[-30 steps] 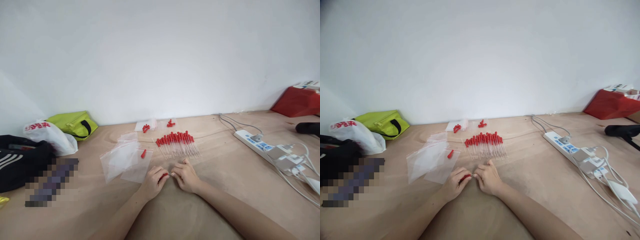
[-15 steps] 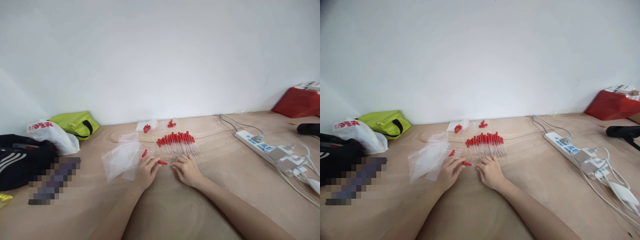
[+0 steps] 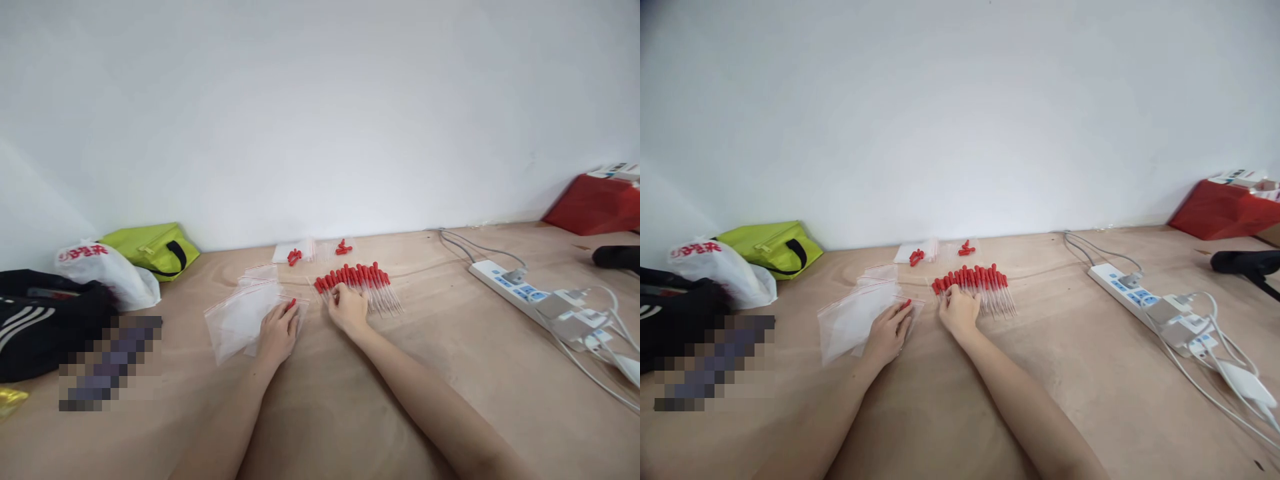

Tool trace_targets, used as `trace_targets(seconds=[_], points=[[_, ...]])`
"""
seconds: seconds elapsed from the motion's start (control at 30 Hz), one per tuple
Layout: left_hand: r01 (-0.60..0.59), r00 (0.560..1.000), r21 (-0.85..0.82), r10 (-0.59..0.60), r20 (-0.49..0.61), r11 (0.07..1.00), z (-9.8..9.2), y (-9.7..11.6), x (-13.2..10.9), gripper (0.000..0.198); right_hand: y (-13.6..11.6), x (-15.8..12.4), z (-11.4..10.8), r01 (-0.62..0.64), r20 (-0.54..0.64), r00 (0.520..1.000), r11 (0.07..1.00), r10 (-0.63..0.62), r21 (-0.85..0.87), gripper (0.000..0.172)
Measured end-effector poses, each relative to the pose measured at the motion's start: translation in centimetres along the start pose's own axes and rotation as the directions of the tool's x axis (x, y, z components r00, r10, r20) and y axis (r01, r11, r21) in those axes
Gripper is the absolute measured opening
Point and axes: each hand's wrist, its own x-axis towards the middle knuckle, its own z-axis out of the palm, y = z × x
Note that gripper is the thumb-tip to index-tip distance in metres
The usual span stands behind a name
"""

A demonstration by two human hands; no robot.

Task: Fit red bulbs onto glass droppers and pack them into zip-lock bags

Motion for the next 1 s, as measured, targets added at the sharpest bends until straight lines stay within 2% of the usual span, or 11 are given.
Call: trace_targets(seconds=[0.3, 0.57, 0.73, 0.87, 1.0], points=[[-0.072, 0.997, -0.172, 0.063, -0.054, 0.982, 0.0, -0.1, 0.1, 0.026, -1.3, 0.5, 1.0, -0.014, 0.067, 0.997, 0.988, 0.025, -0.156, 0.016], [-0.096, 0.995, -0.187, 0.096, -0.012, 0.978, -0.7, -0.1, 0.5, 0.025, -2.6, 0.2, 1.7, 0.100, 0.046, 0.994, 0.991, -0.096, -0.093, 0.019], [-0.115, 0.993, -0.212, 0.113, -0.022, 0.971, -1.2, -0.2, 0.6, 0.025, -3.7, 0.8, 2.3, 0.075, 0.126, 0.991, 0.974, -0.049, -0.212, 0.022], [-0.081, 0.995, -0.203, 0.067, -0.072, 0.976, -1.2, -0.1, 0.5, 0.023, -4.8, 1.5, 2.5, 0.097, 0.195, 0.980, 0.959, -0.044, -0.268, 0.026], [0.040, 0.995, -0.230, -0.060, -0.081, 0.972, -1.1, -0.1, 0.4, 0.016, -4.8, 1.0, 2.0, 0.131, 0.214, 0.974, 0.950, -0.071, -0.283, 0.029]])
